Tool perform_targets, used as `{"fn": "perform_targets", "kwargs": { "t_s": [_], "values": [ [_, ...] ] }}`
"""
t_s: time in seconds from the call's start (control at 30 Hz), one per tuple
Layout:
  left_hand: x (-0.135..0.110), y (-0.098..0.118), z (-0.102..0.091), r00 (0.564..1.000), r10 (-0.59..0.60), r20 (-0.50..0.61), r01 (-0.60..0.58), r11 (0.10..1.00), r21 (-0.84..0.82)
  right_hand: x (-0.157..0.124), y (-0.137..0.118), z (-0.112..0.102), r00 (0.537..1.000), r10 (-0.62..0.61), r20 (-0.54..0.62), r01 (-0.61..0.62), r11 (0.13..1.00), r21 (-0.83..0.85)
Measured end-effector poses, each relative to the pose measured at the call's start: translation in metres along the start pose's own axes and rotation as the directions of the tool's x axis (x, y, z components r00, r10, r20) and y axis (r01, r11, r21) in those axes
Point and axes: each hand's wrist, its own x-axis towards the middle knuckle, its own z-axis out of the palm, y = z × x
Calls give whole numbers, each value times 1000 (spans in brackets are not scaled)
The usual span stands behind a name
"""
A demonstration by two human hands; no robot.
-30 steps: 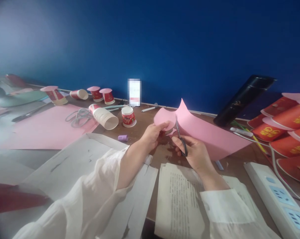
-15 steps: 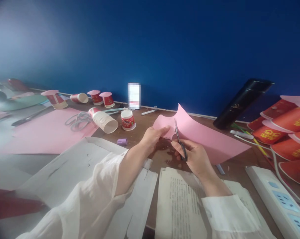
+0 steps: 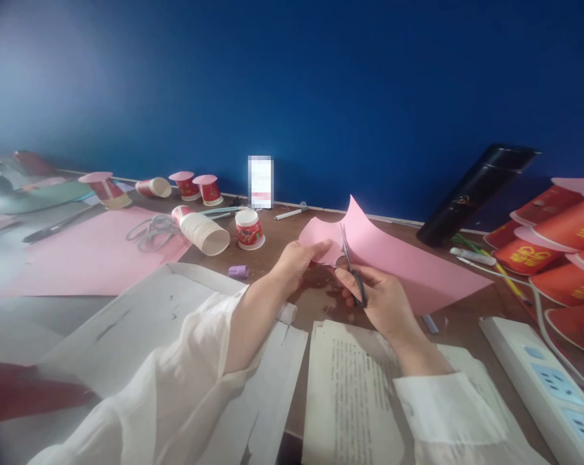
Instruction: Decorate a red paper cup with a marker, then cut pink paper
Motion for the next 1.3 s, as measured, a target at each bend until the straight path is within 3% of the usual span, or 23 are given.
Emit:
{"fn": "perform_targets", "kwargs": {
  "t_s": [0.17,0.53,1.3],
  "values": [
    [0,1,0,999,34,-2,-34,997,69,5,6,-5,999,28,45,-28,1000,-2],
    [-3,4,1,997,71,5,-71,997,35,1,-1,-3,999,36,4,-36,999,-28],
    [-2,7,2,997,54,-48,-56,998,-35,4,10,-5,1000,20,13,-19,1000,-2]
  ]
}}
